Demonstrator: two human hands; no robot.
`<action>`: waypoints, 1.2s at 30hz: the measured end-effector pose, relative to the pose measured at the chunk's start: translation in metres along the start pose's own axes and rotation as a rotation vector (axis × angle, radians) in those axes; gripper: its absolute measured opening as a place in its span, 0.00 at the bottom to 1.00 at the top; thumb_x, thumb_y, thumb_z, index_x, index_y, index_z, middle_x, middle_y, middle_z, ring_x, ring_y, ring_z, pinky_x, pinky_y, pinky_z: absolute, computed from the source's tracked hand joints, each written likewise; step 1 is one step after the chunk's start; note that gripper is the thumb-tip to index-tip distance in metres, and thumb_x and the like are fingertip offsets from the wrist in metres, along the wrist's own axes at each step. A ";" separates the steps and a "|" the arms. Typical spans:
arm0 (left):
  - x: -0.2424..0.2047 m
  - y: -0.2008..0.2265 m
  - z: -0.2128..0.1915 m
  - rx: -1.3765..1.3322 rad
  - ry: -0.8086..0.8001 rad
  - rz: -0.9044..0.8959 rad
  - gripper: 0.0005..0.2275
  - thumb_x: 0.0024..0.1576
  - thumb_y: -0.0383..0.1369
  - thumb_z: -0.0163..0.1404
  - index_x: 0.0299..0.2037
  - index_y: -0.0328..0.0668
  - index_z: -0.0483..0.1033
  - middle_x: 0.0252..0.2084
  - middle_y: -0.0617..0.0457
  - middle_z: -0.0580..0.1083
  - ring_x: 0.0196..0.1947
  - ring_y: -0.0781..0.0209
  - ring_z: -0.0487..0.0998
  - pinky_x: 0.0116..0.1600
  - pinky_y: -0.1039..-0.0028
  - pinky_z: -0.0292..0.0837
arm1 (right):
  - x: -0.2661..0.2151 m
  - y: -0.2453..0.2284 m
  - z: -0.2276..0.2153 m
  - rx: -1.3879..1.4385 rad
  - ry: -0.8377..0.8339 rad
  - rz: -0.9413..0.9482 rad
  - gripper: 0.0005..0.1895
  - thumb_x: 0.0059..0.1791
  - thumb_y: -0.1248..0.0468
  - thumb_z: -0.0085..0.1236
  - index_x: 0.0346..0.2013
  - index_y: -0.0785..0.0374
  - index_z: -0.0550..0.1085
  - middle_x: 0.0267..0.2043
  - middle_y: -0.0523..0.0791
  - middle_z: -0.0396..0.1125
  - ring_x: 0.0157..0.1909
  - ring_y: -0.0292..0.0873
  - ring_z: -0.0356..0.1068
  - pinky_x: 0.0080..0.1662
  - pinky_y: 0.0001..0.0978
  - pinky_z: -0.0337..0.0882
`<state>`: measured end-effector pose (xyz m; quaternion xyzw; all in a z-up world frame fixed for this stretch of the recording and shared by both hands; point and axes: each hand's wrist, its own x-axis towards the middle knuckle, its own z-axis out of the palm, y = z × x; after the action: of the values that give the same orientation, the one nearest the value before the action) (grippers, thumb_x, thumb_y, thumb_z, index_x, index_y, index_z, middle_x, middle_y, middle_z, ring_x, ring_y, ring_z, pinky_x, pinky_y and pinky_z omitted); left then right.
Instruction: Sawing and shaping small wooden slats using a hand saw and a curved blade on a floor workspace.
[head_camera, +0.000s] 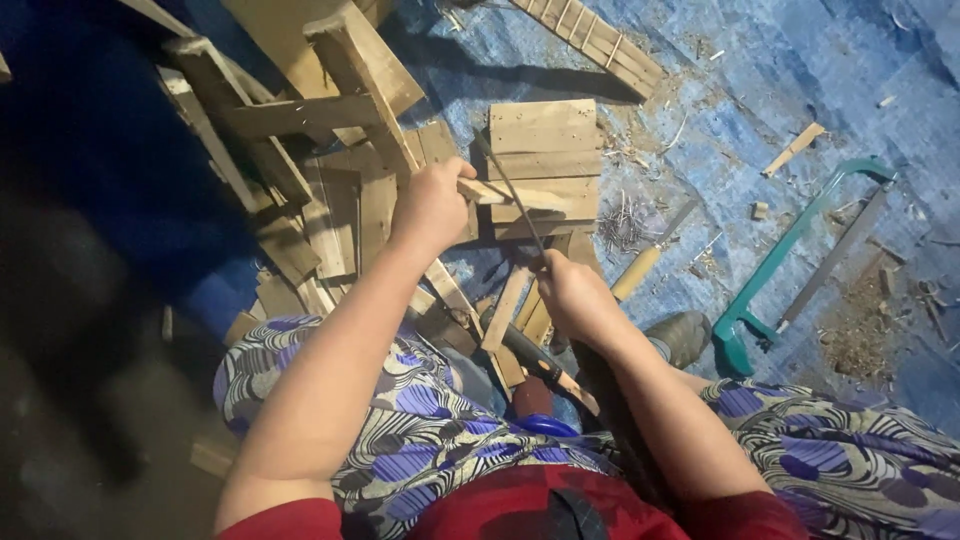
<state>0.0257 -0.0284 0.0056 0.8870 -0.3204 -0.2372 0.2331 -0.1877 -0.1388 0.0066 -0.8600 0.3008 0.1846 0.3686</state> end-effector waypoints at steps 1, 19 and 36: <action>0.002 -0.001 0.003 0.016 0.024 0.036 0.16 0.55 0.23 0.43 0.49 0.49 0.79 0.44 0.47 0.80 0.49 0.47 0.82 0.55 0.59 0.78 | -0.002 -0.003 -0.004 0.022 -0.002 -0.003 0.15 0.55 0.62 0.45 0.55 0.60 0.72 0.33 0.56 0.75 0.39 0.59 0.79 0.40 0.50 0.77; 0.001 0.012 0.001 0.242 -0.080 -0.013 0.14 0.56 0.25 0.45 0.49 0.51 0.78 0.38 0.47 0.80 0.45 0.43 0.83 0.53 0.56 0.80 | -0.053 -0.052 -0.044 0.168 -0.064 0.002 0.15 0.53 0.61 0.47 0.54 0.59 0.72 0.39 0.61 0.74 0.46 0.68 0.75 0.47 0.58 0.74; 0.005 0.010 0.000 0.288 -0.041 0.011 0.14 0.56 0.23 0.47 0.50 0.50 0.78 0.42 0.47 0.79 0.49 0.44 0.82 0.55 0.56 0.79 | 0.016 0.004 0.013 0.018 0.013 -0.034 0.15 0.55 0.58 0.45 0.52 0.61 0.72 0.37 0.60 0.75 0.44 0.64 0.77 0.45 0.57 0.75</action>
<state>0.0245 -0.0386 0.0106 0.9044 -0.3608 -0.2057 0.0978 -0.1793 -0.1378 -0.0128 -0.8628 0.2903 0.1699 0.3774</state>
